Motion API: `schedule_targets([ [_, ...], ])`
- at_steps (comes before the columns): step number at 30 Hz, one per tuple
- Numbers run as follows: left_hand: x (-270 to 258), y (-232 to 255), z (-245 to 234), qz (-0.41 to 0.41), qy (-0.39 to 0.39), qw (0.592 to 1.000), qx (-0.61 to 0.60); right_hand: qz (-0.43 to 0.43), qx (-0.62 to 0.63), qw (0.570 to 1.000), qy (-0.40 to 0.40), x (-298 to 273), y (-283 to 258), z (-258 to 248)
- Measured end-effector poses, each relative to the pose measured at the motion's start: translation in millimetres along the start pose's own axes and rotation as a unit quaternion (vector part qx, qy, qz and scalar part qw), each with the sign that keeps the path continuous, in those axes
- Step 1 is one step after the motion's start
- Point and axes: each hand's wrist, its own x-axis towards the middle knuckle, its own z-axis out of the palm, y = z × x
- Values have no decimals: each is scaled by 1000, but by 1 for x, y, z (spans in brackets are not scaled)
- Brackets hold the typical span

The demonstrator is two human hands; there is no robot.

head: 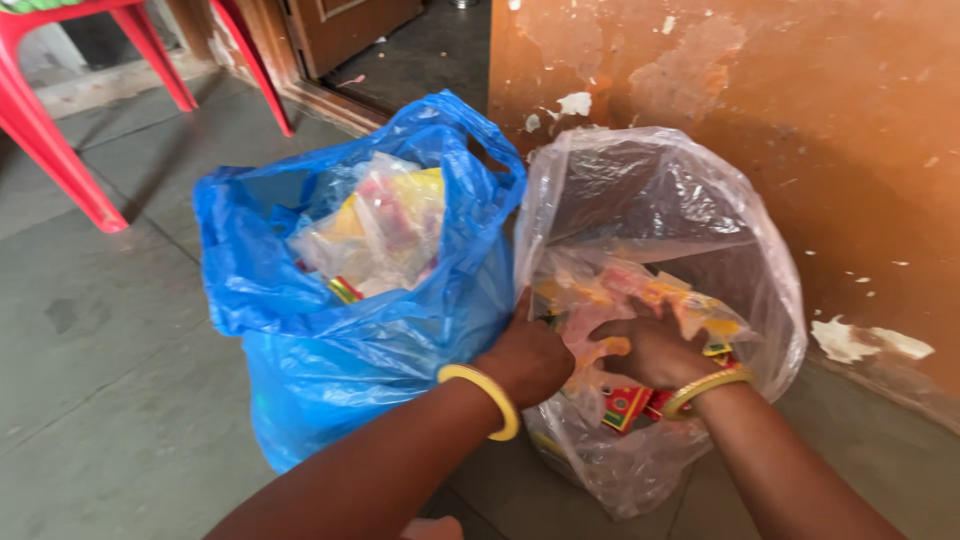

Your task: The person sits on the floor and transfers various packaged items from a blue plastic bag into a clear plastic bag. They handle snack packets, a red box, and other small packages one by one, placing them into the clear bag.

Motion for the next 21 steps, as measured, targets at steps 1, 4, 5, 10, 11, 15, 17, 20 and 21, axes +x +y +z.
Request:
schedule_targets([
  [1, 0, -3, -6, 15, 32, 999, -35, -4, -10, 1000, -11, 1, 0, 1],
  [4, -5, -12, -35, 56, 124, 982, -131, 21, -49, 998, -39, 21, -1, 21],
  [5, -8, -17, -48, 69, 153, 973, -158, 35, -64, 996, -47, 31, 3, 31],
  [10, -33, -46, -104, 52, 119, 944, -304, 69, -69, 995, 9, 84, 23, 103],
  [11, -37, -50, -110, 57, 127, 943, -303, 77, -71, 995, -4, 89, 26, 109],
  [15, -49, -51, -116, 2, 108, 937, -331, 82, 10, 997, -2, 69, 15, 85],
  [17, -53, -46, -114, 20, 122, 943, -310, 82, -61, 994, -35, 48, -1, 42],
  [20, -58, -43, -117, 37, 147, 939, -310, 53, 25, 995, 81, 10, -28, -27],
  [21, -61, -43, -118, 40, 156, 935, -316, 25, 44, 989, 140, -3, -37, -45],
])
